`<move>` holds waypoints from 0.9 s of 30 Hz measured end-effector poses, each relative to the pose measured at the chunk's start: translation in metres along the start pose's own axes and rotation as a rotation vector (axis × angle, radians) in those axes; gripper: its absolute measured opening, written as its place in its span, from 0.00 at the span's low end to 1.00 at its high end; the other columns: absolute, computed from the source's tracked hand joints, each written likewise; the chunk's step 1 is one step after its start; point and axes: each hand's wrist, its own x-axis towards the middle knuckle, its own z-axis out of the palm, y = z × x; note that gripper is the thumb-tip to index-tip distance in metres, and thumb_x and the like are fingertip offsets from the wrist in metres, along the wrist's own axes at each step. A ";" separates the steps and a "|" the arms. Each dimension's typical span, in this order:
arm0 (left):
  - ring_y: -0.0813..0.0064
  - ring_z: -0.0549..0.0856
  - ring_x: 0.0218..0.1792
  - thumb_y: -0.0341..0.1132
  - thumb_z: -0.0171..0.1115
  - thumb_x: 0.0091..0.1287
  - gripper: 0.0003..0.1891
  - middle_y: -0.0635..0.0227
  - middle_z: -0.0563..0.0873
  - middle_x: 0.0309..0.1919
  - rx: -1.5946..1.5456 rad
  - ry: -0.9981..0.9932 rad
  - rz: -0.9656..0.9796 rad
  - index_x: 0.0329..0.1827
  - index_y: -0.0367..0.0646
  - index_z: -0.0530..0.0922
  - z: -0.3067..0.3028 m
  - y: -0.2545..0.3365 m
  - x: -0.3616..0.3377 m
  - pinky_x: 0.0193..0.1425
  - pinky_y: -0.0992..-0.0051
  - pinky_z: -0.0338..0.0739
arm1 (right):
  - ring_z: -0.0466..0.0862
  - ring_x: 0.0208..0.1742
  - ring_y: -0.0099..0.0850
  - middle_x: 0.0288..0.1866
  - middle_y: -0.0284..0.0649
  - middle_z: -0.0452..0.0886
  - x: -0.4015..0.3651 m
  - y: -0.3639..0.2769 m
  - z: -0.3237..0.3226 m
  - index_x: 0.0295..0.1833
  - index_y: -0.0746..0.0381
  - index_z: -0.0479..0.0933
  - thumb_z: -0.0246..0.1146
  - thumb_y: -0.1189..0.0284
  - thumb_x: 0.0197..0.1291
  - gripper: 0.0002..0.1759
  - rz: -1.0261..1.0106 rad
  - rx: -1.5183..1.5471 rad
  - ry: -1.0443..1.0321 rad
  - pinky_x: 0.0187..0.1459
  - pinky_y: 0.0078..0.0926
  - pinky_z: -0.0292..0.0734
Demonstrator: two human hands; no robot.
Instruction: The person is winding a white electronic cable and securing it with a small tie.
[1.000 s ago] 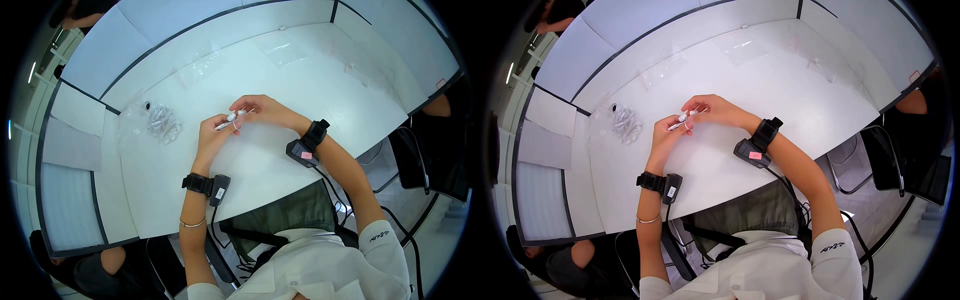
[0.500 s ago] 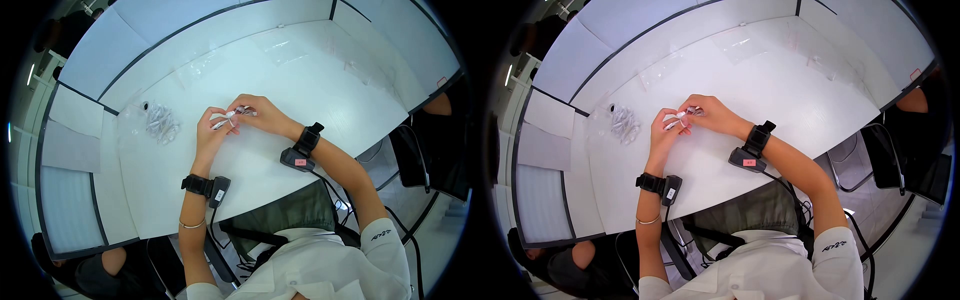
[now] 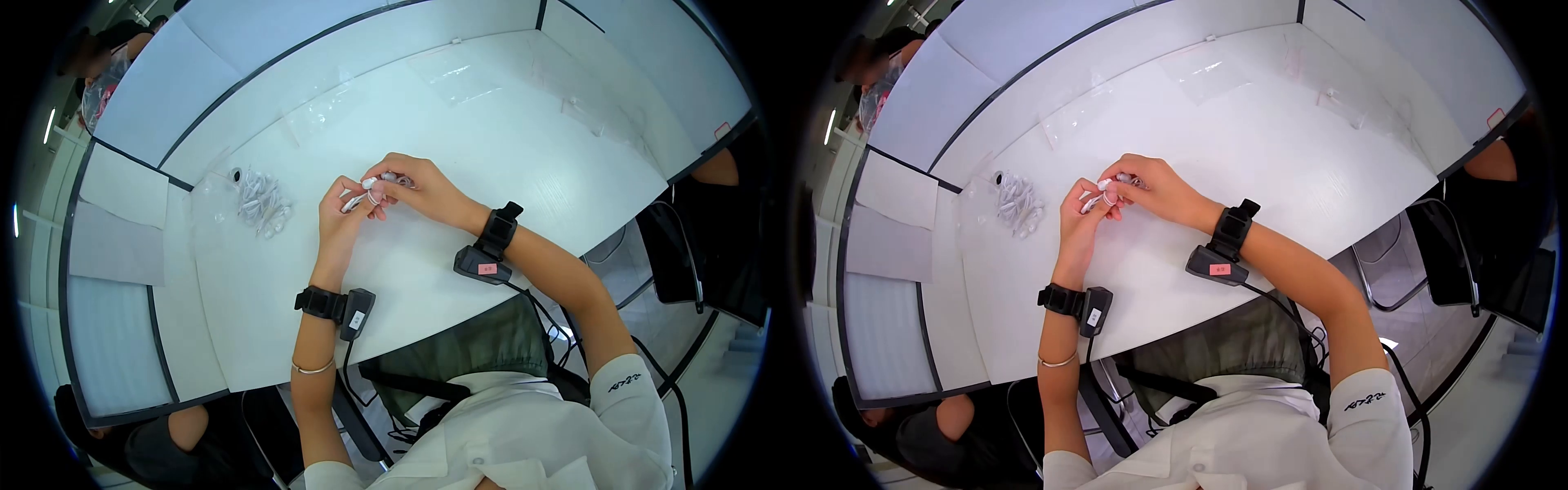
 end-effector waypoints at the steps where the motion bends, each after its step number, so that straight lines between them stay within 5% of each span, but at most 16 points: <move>1: 0.78 0.80 0.26 0.34 0.64 0.63 0.11 0.62 0.82 0.28 0.006 0.002 0.007 0.32 0.42 0.70 0.000 0.000 0.001 0.33 0.79 0.73 | 0.79 0.39 0.25 0.41 0.40 0.78 0.000 -0.001 0.000 0.47 0.66 0.76 0.57 0.73 0.64 0.10 0.015 0.019 0.000 0.40 0.22 0.78; 7: 0.79 0.80 0.28 0.31 0.67 0.60 0.11 0.63 0.83 0.30 0.206 0.081 0.143 0.33 0.39 0.72 0.001 -0.004 0.000 0.33 0.81 0.74 | 0.78 0.33 0.22 0.34 0.37 0.79 0.002 0.004 -0.002 0.46 0.66 0.76 0.58 0.71 0.65 0.11 0.063 0.026 -0.009 0.37 0.19 0.76; 27: 0.82 0.76 0.33 0.32 0.61 0.65 0.08 0.71 0.77 0.34 0.126 -0.014 0.093 0.39 0.42 0.70 -0.003 -0.008 0.000 0.40 0.81 0.70 | 0.76 0.30 0.20 0.35 0.35 0.79 0.003 0.004 -0.004 0.48 0.66 0.77 0.58 0.69 0.65 0.13 0.093 0.010 -0.020 0.37 0.18 0.74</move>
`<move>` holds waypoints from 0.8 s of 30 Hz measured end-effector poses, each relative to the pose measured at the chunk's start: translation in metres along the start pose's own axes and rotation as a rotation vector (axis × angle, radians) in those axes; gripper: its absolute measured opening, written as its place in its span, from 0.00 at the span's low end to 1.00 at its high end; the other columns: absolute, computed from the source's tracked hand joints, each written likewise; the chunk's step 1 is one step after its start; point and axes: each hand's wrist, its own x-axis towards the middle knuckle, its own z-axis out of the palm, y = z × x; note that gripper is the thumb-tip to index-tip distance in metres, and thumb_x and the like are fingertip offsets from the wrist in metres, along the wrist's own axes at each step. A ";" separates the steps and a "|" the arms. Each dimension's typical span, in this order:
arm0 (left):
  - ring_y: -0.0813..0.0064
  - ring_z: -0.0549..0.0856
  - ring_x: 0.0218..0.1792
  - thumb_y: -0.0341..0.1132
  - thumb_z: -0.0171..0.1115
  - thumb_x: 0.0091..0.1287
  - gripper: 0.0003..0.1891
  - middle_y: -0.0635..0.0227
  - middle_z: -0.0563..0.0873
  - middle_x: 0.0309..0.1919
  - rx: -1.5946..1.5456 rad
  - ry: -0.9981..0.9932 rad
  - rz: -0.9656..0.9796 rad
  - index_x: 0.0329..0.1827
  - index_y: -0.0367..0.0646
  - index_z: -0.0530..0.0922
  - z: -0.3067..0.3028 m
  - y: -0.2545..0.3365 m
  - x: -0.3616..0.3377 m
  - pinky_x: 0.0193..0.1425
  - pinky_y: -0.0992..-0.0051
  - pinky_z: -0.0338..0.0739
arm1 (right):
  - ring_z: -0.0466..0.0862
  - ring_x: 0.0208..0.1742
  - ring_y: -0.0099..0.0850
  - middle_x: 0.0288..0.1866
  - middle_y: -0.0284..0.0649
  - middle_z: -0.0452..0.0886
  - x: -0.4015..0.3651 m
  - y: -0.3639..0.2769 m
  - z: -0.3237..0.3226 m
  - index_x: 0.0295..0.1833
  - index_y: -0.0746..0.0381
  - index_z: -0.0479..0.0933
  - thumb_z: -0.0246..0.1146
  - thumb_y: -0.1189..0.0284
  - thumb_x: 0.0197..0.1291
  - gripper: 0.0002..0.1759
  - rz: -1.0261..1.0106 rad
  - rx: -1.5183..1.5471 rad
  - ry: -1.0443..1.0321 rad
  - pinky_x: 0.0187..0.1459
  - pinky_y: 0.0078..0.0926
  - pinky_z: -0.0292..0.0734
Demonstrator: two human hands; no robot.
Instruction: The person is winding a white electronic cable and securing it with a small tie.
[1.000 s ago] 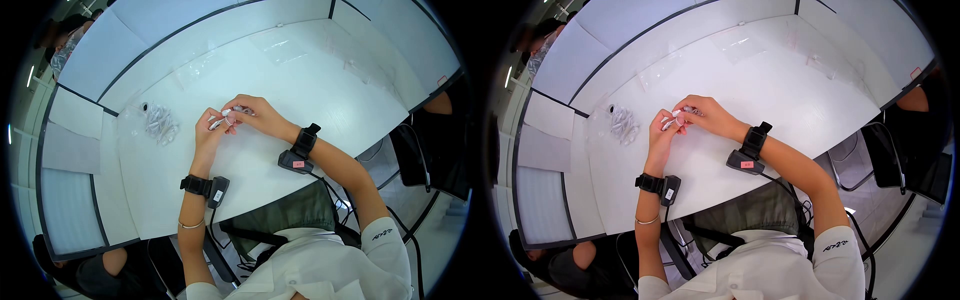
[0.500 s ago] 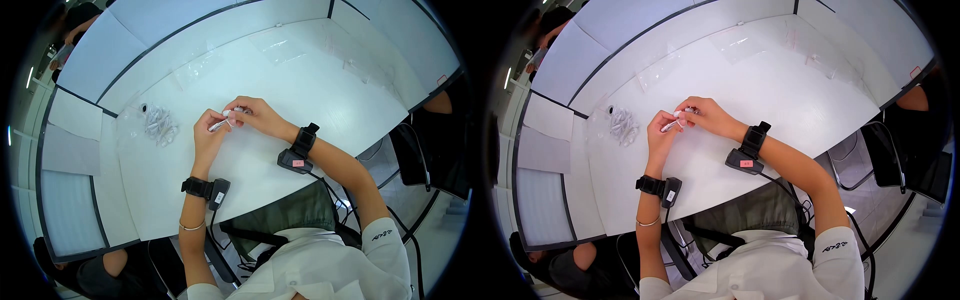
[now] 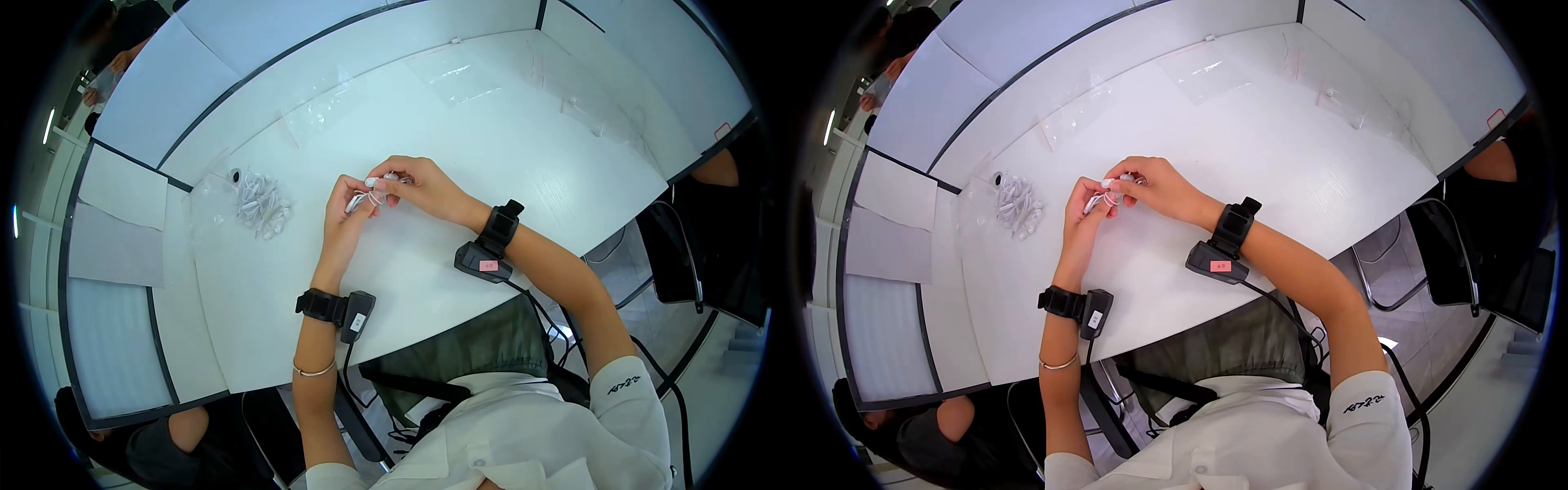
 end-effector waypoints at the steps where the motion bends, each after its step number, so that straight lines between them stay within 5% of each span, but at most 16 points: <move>1: 0.80 0.76 0.34 0.30 0.61 0.63 0.08 0.71 0.77 0.35 0.059 0.023 0.057 0.39 0.42 0.71 0.001 -0.001 0.000 0.41 0.81 0.70 | 0.76 0.30 0.20 0.35 0.35 0.79 0.000 -0.002 0.000 0.48 0.66 0.77 0.58 0.69 0.65 0.13 0.010 0.004 0.001 0.37 0.18 0.74; 5: 0.76 0.75 0.37 0.24 0.63 0.54 0.09 0.70 0.75 0.37 0.497 0.124 0.381 0.37 0.42 0.75 0.002 0.012 0.000 0.43 0.78 0.69 | 0.76 0.30 0.20 0.33 0.36 0.80 0.001 0.001 -0.001 0.48 0.67 0.77 0.57 0.69 0.65 0.13 0.000 0.024 -0.002 0.38 0.19 0.74; 9: 0.76 0.74 0.37 0.26 0.67 0.52 0.10 0.70 0.74 0.37 0.483 0.194 0.407 0.36 0.43 0.76 0.001 0.012 -0.001 0.42 0.78 0.66 | 0.77 0.31 0.20 0.33 0.36 0.80 0.001 0.000 0.000 0.48 0.68 0.77 0.57 0.69 0.65 0.13 0.004 0.058 -0.007 0.38 0.19 0.74; 24: 0.79 0.75 0.38 0.22 0.54 0.58 0.06 0.72 0.71 0.35 0.033 -0.060 0.151 0.36 0.41 0.72 -0.003 0.014 -0.001 0.47 0.79 0.69 | 0.80 0.31 0.21 0.35 0.38 0.81 0.000 0.002 -0.003 0.50 0.69 0.77 0.57 0.67 0.65 0.16 0.074 0.073 -0.055 0.38 0.18 0.77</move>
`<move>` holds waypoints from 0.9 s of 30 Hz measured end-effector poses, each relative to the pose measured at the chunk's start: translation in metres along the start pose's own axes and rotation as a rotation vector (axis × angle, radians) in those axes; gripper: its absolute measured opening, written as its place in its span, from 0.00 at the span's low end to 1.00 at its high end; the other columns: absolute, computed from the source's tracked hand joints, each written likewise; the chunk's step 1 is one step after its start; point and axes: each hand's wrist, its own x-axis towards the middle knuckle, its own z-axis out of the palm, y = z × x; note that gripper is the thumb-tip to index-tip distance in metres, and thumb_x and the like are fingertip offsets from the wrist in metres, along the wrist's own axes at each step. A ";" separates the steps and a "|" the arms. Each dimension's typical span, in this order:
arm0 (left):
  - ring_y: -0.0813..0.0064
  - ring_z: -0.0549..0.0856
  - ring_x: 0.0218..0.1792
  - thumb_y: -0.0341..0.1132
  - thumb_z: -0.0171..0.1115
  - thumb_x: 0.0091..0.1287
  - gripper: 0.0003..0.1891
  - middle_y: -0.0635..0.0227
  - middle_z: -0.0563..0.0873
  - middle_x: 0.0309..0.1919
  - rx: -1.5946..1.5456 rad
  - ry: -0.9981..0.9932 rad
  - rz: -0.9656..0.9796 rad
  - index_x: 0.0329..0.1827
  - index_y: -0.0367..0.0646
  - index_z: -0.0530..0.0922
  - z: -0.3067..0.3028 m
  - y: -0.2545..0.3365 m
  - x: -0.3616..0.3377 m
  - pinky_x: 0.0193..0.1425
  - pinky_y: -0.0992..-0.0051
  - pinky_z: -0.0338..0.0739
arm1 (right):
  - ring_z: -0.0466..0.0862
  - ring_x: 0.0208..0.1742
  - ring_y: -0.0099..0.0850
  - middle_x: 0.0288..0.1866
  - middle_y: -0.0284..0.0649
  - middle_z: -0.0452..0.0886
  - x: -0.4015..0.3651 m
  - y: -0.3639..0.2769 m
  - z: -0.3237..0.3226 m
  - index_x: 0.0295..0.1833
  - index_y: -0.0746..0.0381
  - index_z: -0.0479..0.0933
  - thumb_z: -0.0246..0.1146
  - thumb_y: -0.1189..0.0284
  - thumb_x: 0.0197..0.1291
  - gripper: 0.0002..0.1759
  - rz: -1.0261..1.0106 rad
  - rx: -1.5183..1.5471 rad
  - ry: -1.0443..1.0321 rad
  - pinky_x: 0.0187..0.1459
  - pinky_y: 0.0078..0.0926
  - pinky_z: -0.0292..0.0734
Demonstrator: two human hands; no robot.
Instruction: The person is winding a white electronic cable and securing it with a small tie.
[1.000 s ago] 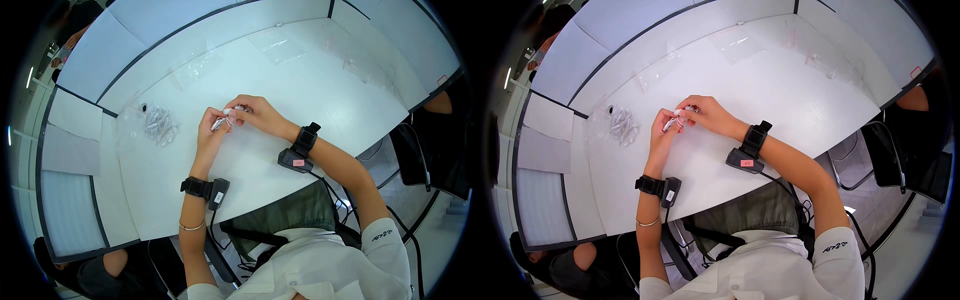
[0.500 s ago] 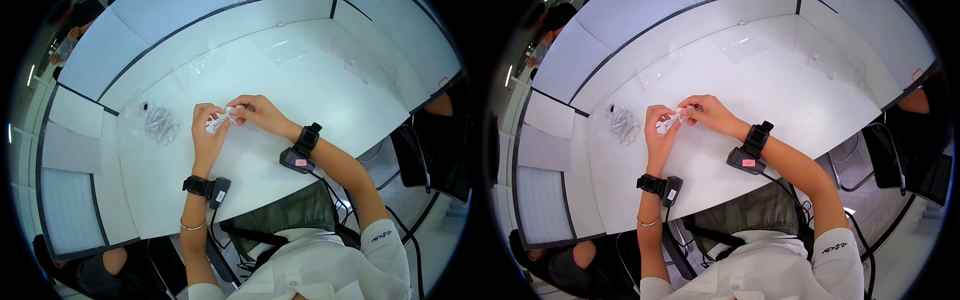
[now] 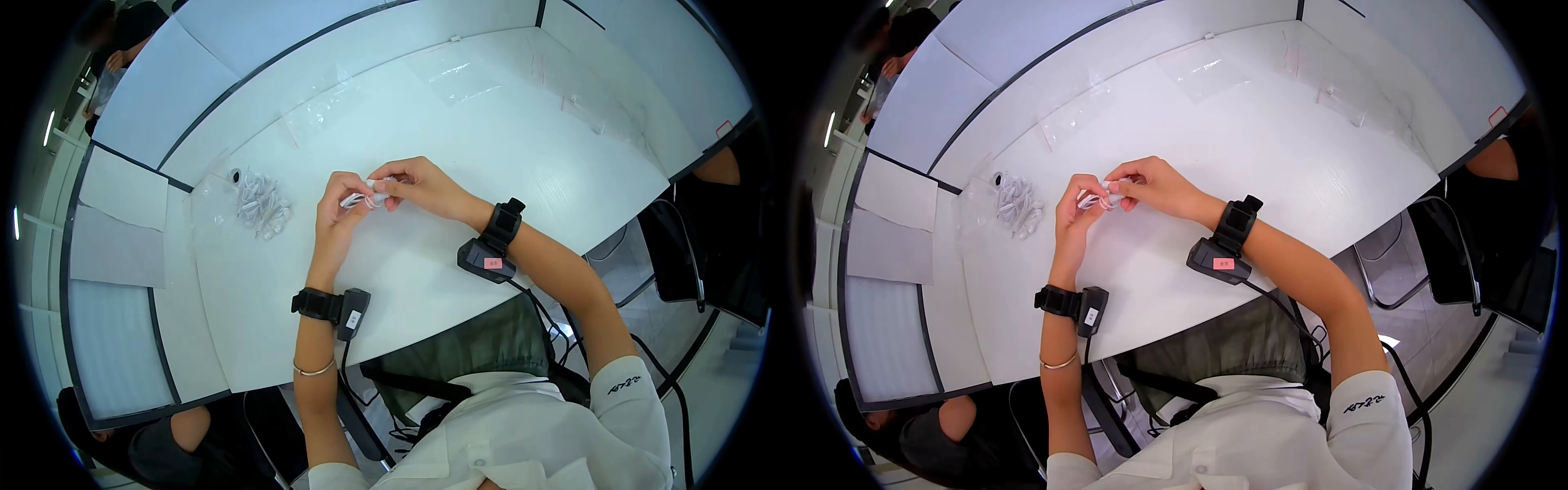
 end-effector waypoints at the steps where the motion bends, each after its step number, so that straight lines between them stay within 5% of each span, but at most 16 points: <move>1: 0.79 0.75 0.38 0.23 0.53 0.58 0.05 0.72 0.71 0.35 -0.024 -0.005 -0.018 0.36 0.42 0.71 -0.001 0.001 0.000 0.47 0.79 0.69 | 0.79 0.31 0.21 0.35 0.37 0.81 0.000 0.000 0.000 0.50 0.68 0.77 0.57 0.67 0.66 0.16 0.000 0.003 0.000 0.38 0.18 0.76; 11: 0.77 0.77 0.41 0.24 0.52 0.63 0.04 0.67 0.77 0.40 -0.244 0.059 -0.067 0.39 0.40 0.72 -0.002 -0.013 0.002 0.48 0.75 0.73 | 0.78 0.30 0.21 0.37 0.37 0.81 -0.001 -0.012 0.002 0.48 0.66 0.78 0.58 0.70 0.64 0.11 -0.094 -0.030 0.015 0.38 0.18 0.75; 27: 0.75 0.82 0.42 0.28 0.56 0.67 0.05 0.63 0.82 0.40 -0.178 0.132 -0.088 0.42 0.37 0.75 -0.001 -0.012 0.001 0.51 0.72 0.78 | 0.80 0.33 0.24 0.39 0.39 0.80 -0.003 -0.013 0.002 0.49 0.67 0.79 0.59 0.72 0.64 0.12 -0.157 -0.096 0.063 0.38 0.19 0.76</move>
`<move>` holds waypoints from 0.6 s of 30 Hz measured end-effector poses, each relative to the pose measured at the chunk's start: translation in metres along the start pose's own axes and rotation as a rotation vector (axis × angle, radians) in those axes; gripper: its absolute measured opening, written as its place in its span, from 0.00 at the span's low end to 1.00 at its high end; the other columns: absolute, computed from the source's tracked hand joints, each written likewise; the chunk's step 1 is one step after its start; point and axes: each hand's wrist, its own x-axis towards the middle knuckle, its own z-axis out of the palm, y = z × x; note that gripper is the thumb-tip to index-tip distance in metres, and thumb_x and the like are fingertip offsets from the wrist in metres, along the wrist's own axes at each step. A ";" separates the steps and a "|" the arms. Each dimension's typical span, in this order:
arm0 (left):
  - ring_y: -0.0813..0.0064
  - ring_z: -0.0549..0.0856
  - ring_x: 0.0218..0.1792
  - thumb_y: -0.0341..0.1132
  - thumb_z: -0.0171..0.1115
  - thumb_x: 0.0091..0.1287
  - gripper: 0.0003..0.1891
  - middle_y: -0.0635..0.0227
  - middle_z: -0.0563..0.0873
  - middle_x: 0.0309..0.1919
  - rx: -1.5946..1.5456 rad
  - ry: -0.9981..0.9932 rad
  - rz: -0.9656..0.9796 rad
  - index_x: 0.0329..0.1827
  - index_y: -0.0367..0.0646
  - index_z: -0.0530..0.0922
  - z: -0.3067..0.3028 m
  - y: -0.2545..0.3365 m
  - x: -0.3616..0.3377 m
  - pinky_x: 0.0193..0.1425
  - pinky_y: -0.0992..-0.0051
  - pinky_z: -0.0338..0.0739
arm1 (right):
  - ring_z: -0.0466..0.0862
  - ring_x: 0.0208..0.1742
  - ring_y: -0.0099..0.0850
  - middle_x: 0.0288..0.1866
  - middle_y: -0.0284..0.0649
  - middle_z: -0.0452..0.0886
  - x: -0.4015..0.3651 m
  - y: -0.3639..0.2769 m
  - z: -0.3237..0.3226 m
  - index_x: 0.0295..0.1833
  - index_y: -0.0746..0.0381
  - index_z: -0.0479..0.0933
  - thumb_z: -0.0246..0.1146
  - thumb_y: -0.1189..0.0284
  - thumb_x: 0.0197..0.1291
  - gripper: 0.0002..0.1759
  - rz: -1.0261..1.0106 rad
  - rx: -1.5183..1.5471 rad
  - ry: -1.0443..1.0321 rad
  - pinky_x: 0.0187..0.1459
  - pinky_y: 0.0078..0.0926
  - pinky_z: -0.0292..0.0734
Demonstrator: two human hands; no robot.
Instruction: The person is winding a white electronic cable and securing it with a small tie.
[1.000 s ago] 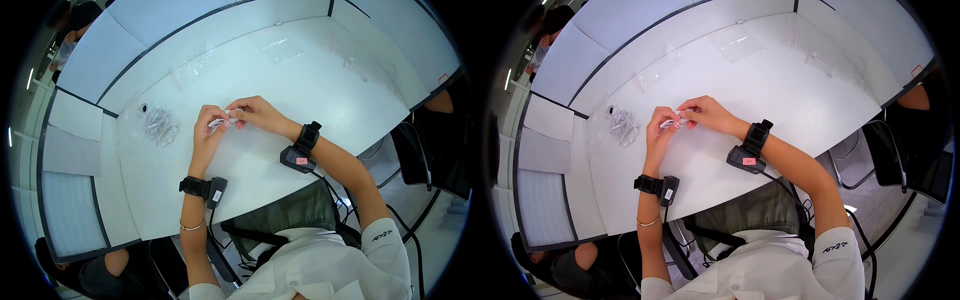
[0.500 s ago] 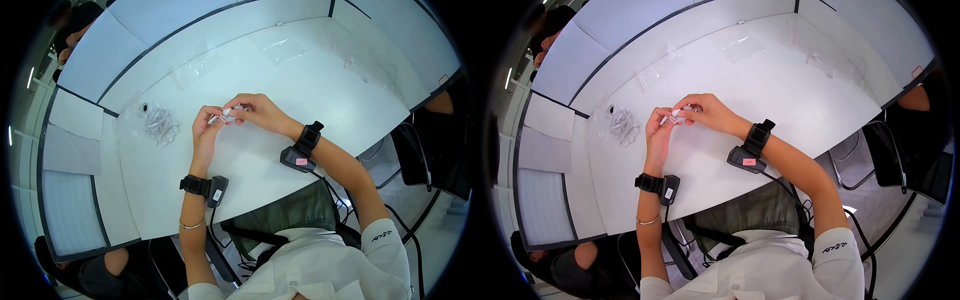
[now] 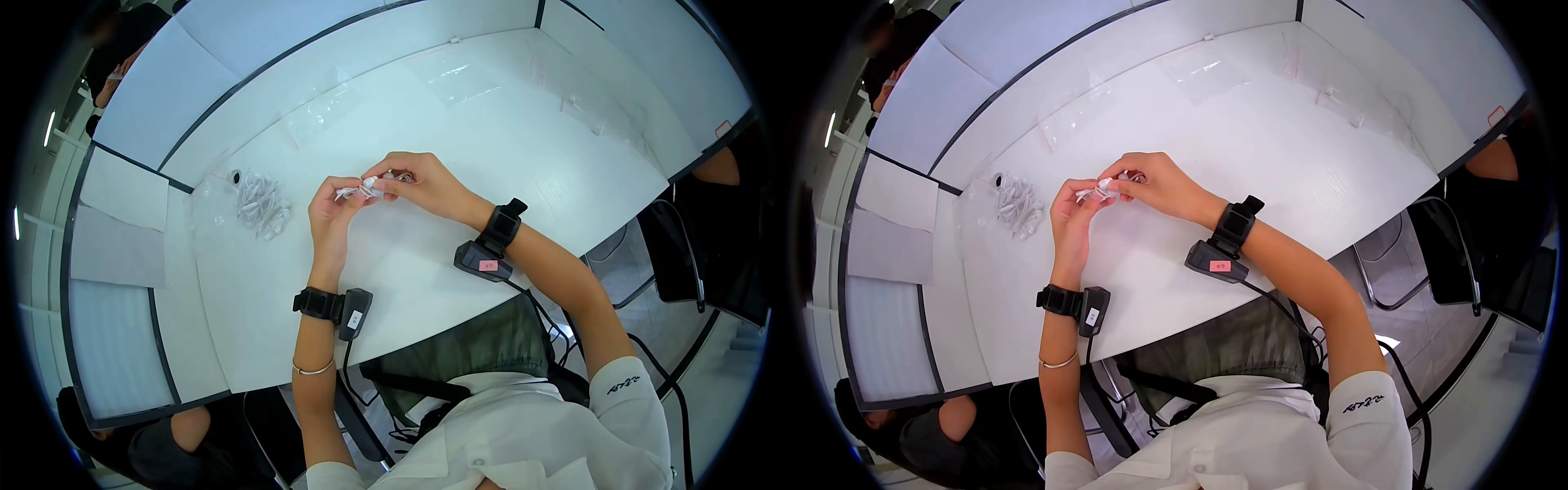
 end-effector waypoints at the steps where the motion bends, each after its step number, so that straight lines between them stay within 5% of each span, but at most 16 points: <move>1: 0.75 0.82 0.42 0.29 0.56 0.67 0.05 0.63 0.82 0.40 0.006 0.002 -0.007 0.42 0.37 0.75 -0.001 -0.001 0.000 0.50 0.72 0.79 | 0.79 0.33 0.23 0.39 0.38 0.79 0.000 0.000 0.000 0.49 0.66 0.78 0.59 0.73 0.63 0.12 -0.004 0.002 0.001 0.37 0.19 0.76; 18: 0.73 0.85 0.37 0.29 0.60 0.65 0.09 0.62 0.84 0.37 0.069 0.041 -0.084 0.44 0.34 0.77 -0.002 0.000 0.001 0.44 0.77 0.78 | 0.77 0.32 0.20 0.32 0.35 0.79 -0.001 0.003 -0.001 0.44 0.67 0.75 0.59 0.79 0.60 0.07 -0.025 -0.074 -0.002 0.37 0.18 0.72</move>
